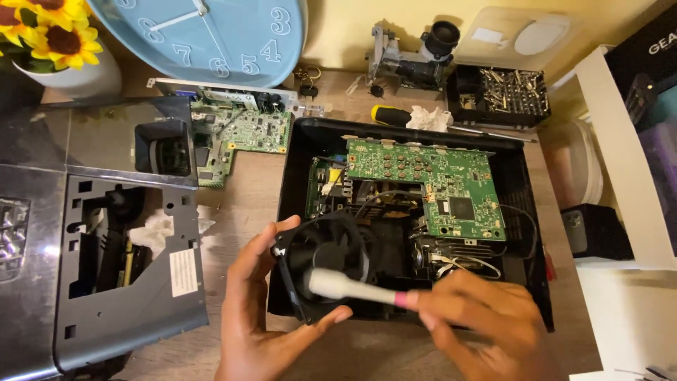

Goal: The person uses a toothbrush to clean a small black cooling fan and the interior of a disassembled electronic device. They brush the fan blades and housing, then brush the internal components and circuit boards inside the device casing.

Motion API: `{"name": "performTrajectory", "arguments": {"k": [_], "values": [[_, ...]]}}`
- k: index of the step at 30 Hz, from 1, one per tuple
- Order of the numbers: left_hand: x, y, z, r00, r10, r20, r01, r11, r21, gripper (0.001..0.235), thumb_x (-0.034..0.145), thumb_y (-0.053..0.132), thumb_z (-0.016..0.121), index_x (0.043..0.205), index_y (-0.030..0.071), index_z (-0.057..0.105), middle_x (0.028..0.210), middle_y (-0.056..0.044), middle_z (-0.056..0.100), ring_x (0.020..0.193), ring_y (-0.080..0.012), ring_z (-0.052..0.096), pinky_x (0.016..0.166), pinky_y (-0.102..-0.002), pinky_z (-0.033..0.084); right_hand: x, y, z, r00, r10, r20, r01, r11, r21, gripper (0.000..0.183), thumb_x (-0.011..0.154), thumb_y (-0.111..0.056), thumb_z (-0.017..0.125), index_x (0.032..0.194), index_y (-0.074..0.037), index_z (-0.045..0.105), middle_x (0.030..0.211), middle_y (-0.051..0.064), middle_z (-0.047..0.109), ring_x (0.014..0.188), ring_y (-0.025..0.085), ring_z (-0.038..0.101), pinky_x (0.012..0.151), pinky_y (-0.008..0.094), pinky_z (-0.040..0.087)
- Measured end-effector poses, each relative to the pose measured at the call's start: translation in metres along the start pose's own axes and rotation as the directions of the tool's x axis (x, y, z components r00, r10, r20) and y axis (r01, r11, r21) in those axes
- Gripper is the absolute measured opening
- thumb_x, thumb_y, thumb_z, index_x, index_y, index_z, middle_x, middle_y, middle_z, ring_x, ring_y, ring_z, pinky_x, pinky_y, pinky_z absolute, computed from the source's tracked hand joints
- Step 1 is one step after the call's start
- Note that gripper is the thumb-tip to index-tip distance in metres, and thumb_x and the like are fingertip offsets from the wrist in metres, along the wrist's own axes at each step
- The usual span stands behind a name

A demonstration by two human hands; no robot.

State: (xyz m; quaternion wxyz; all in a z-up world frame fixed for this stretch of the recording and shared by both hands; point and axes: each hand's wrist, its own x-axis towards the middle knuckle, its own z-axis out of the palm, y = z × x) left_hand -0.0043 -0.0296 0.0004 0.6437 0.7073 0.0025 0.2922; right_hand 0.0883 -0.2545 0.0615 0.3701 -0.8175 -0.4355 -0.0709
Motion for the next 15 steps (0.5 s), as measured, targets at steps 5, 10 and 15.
{"name": "performTrajectory", "arguments": {"k": [5,10,15], "values": [[0.0014,0.0060,0.0023,1.000,-0.025,0.001,0.025,0.999,0.027,0.103,0.069,0.006,0.094,0.153,0.008,0.034,0.157,-0.025,0.048,0.149,-0.0341,0.051,0.120,-0.042,0.050,0.0062,-0.0079,0.0010,0.995,0.066,-0.075,-0.070,0.996,-0.053,0.020,0.093,-0.009,0.063,0.107,-0.006,0.076,0.079,0.003,0.071,0.061,0.010,0.064,0.054,0.021,0.050],[0.0004,0.0062,0.0023,1.000,-0.016,0.003,0.015,0.999,0.047,0.105,0.069,0.006,0.094,0.153,0.008,0.033,0.158,-0.025,0.047,0.148,-0.0339,0.053,0.118,-0.041,0.052,0.0064,-0.0045,0.0030,0.994,0.012,-0.112,-0.024,0.994,-0.108,0.019,0.091,-0.004,0.065,0.106,-0.005,0.076,0.082,0.005,0.071,0.063,0.011,0.064,0.057,0.021,0.052],[-0.0008,0.0053,0.0022,1.000,-0.013,0.003,0.013,0.997,0.073,0.105,0.068,0.006,0.095,0.153,0.009,0.033,0.158,-0.025,0.047,0.153,-0.0346,0.047,0.125,-0.044,0.044,0.0067,-0.0050,-0.0050,0.995,0.030,-0.095,-0.040,0.994,-0.102,0.022,0.091,-0.003,0.065,0.110,-0.005,0.076,0.083,0.004,0.071,0.067,0.009,0.067,0.068,0.021,0.056]]}}
